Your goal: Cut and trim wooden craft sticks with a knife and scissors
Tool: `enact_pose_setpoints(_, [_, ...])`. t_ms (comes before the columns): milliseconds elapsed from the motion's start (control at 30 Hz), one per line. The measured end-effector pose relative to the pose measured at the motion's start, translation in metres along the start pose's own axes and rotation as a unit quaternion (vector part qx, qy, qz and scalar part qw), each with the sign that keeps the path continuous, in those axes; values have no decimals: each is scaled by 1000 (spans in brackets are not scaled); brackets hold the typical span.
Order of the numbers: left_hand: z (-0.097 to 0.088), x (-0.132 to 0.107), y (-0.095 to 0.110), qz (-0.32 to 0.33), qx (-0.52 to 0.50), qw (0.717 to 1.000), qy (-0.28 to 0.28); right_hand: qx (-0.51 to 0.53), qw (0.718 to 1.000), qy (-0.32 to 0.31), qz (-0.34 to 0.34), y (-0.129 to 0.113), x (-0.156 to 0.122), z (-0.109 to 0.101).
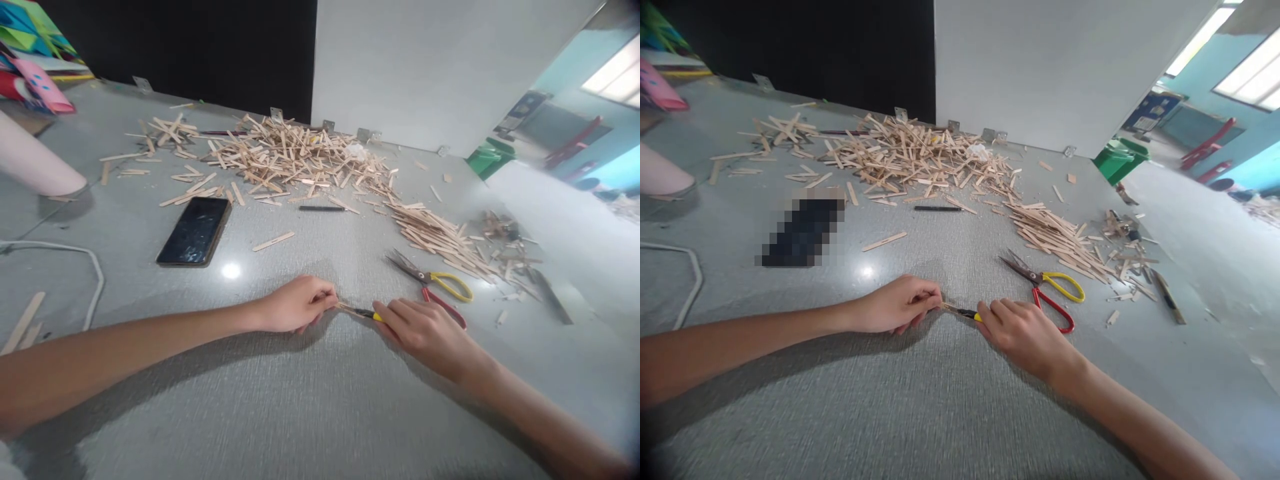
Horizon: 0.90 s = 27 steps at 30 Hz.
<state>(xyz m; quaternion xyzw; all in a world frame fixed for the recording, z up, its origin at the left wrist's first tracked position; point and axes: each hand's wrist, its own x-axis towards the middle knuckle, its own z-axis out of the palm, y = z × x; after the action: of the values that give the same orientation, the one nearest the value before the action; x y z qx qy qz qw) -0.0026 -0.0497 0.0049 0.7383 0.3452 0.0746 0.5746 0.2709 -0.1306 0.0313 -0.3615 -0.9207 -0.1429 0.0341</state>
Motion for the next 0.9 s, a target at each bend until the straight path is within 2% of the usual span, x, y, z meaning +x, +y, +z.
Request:
enact_pose_setpoints(300, [1,0,-2,4,-5,1000,14,-13,1000,-17,5,-3,1,-2])
enact_pose_setpoints(500, [-1,0,-4,17,5,1000,3,-78,991,-80,68,-9,6,-1])
enact_pose_setpoints(633, [2,-1,-5,43,30,998,24,-111,988,-102,41,-11,12,-3])
enact_pose_setpoints(767, [6,-2,-7,77,57,994,49,-147,985,-85,18,-5,15,-5])
enact_pose_setpoints(900, [11,-2,-9,110,84,987,85,-121,990,-72,-7,3,18,-1])
